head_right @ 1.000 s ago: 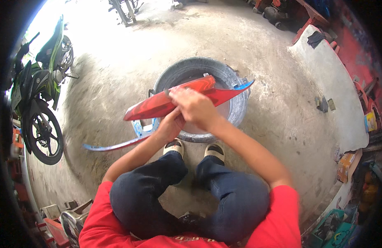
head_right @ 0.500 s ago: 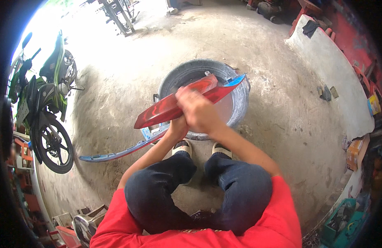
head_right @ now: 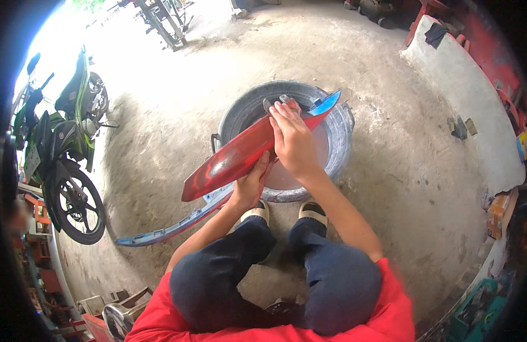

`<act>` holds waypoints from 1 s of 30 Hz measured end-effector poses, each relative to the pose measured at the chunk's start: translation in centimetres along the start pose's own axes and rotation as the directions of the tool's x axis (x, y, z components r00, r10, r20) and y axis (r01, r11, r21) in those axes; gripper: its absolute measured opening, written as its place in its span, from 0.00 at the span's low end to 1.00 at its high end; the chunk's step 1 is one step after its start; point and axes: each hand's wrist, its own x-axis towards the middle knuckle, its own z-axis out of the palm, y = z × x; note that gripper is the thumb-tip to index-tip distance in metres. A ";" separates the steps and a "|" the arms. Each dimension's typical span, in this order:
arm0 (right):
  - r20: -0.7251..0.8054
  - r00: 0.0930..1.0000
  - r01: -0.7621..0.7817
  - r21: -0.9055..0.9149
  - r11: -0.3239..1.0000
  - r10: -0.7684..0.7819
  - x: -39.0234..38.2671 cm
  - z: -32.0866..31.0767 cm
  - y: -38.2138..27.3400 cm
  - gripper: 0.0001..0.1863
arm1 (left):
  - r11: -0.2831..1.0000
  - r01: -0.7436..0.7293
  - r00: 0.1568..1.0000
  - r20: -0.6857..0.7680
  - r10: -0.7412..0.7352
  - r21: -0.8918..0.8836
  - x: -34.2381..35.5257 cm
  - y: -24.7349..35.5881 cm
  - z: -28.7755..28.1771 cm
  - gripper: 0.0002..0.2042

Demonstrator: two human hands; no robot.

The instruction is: The person sands a red motorcycle fairing piece by hand over a bucket of water, repeatedly dipping a small piece of sandpaper into the water and scrubbing the surface of the plastic part.

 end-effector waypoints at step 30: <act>0.037 0.999 0.014 0.093 0.996 -0.017 -0.9 0.8 0.6 0.21 | 0.918 0.106 0.994 -0.069 -0.086 0.383 -0.7 0.5 0.2 0.17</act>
